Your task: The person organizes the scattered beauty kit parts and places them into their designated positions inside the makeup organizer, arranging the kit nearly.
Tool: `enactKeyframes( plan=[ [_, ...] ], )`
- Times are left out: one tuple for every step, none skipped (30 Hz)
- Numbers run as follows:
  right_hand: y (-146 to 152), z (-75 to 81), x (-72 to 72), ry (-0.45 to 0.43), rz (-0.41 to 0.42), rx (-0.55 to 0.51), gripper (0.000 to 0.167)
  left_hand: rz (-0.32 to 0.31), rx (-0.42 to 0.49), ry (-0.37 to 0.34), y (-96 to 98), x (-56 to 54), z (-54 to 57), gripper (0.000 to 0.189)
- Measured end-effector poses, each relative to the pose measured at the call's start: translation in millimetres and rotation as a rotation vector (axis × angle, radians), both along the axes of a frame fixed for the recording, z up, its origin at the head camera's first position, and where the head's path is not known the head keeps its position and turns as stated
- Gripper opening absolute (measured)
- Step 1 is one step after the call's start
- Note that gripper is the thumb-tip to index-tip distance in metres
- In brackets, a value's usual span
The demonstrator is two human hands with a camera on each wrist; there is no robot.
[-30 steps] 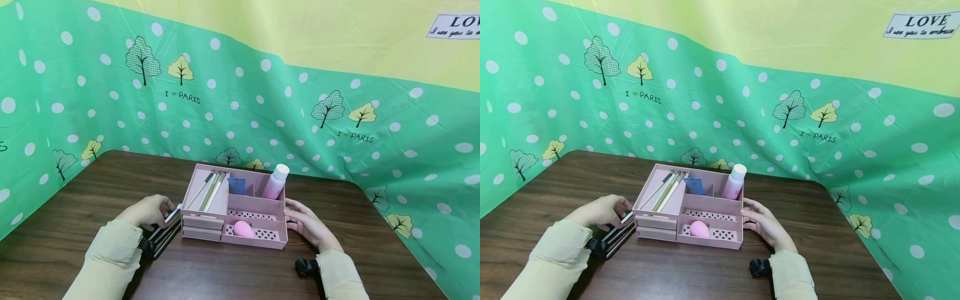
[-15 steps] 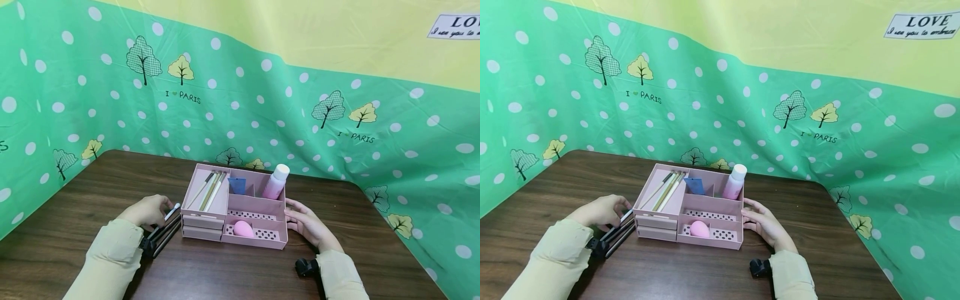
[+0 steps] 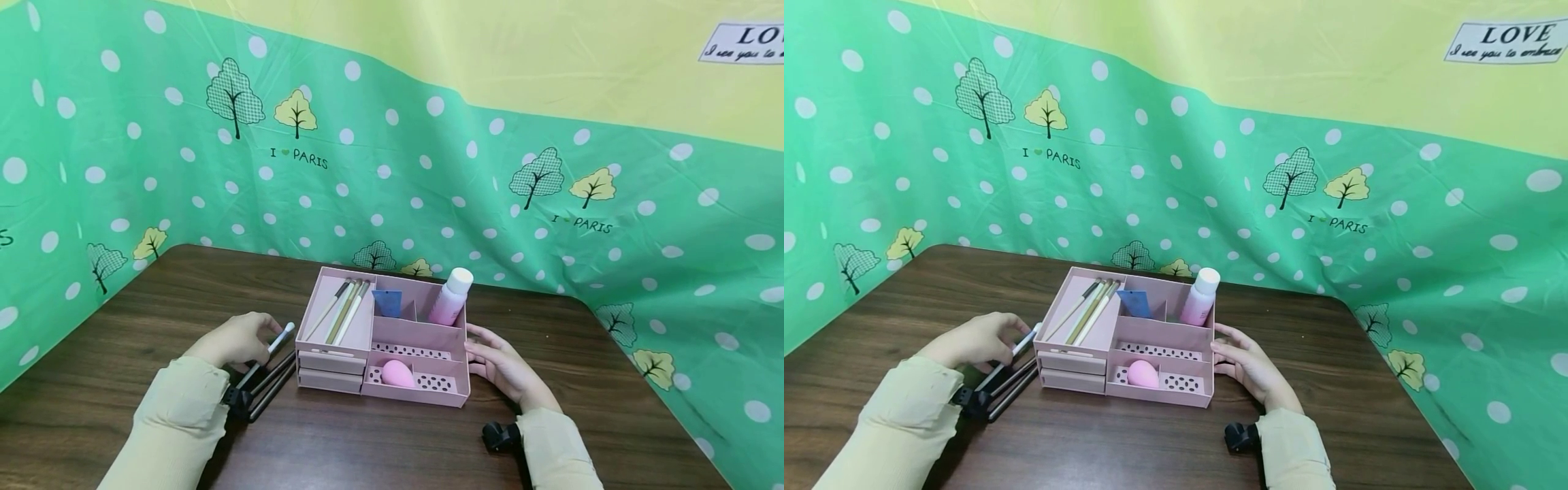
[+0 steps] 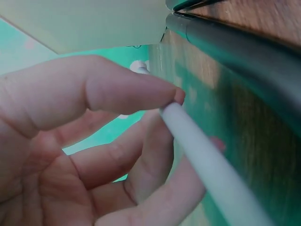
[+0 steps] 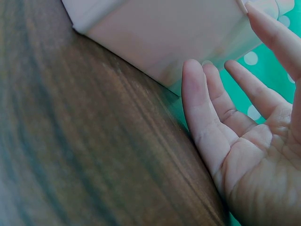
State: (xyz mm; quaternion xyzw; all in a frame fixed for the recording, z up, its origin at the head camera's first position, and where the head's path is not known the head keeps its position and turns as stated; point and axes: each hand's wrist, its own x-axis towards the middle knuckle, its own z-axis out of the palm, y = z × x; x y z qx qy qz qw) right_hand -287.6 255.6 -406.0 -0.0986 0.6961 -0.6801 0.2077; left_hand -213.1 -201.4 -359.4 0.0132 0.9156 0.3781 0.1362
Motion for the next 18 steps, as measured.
enactKeyframes(
  plan=[
    [0,-0.1,-0.1,0.0,0.0,0.0,0.07,0.002,0.002,-0.001,0.1,-0.2,0.2,0.051],
    [0,-0.2,-0.2,0.0,0.0,0.0,0.07,0.002,0.004,-0.001,0.1,-0.4,0.4,0.051],
    [0,-0.3,-0.3,0.0,0.001,0.0,0.07,0.003,0.006,0.0,0.2,-0.7,0.6,0.051],
    [0,-0.4,-0.4,0.001,0.002,0.0,0.069,0.004,0.005,0.002,0.2,-0.9,0.8,0.051],
    [0,-0.5,-0.5,0.001,0.002,-0.001,0.069,0.004,0.005,0.003,0.1,-1.2,1.1,0.05],
    [0,-0.6,-0.6,0.002,0.003,-0.002,0.069,0.003,0.004,0.006,0.3,-1.3,1.5,0.05],
    [0,-0.7,-0.6,0.002,0.003,-0.003,0.069,0.003,0.004,0.009,0.6,-1.4,1.9,0.05],
    [0,-0.7,-0.6,0.001,0.003,-0.004,0.069,0.001,0.004,0.013,0.9,-1.3,2.5,0.051],
    [0,-0.7,-0.5,0.0,0.003,-0.006,0.069,0.001,0.004,0.016,1.4,-1.2,3.1,0.051],
    [0,-0.6,-0.5,-0.002,0.004,-0.007,0.069,-0.001,0.004,0.024,1.9,-1.0,3.7,0.051],
    [0,-0.6,-0.4,-0.003,0.004,-0.008,0.069,-0.001,0.007,0.031,3.0,-0.8,4.5,0.051],
    [0,-0.7,-0.2,-0.005,0.004,-0.009,0.069,-0.002,0.009,0.039,4.5,-0.4,5.3,0.051],
    [0,-0.4,-0.1,-0.005,0.005,-0.009,0.069,-0.003,0.01,0.047,6.1,0.0,6.3,0.051],
    [0,-0.2,0.1,-0.004,0.004,-0.009,0.069,-0.005,0.011,0.056,7.7,0.3,6.8,0.051],
    [0,-0.2,0.4,-0.003,0.005,-0.01,0.069,-0.007,0.011,0.064,9.7,0.7,7.4,0.051],
    [0,-0.4,0.7,-0.001,0.005,-0.01,0.069,-0.012,0.012,0.071,11.7,1.0,7.5,0.05],
    [-1,-0.7,1.1,0.001,0.007,-0.01,0.069,-0.015,0.009,0.073,13.9,1.6,7.4,0.05],
    [-1,-1.2,1.6,0.001,0.008,-0.011,0.068,-0.02,0.005,0.075,15.8,2.2,7.1,0.049]
  ],
)
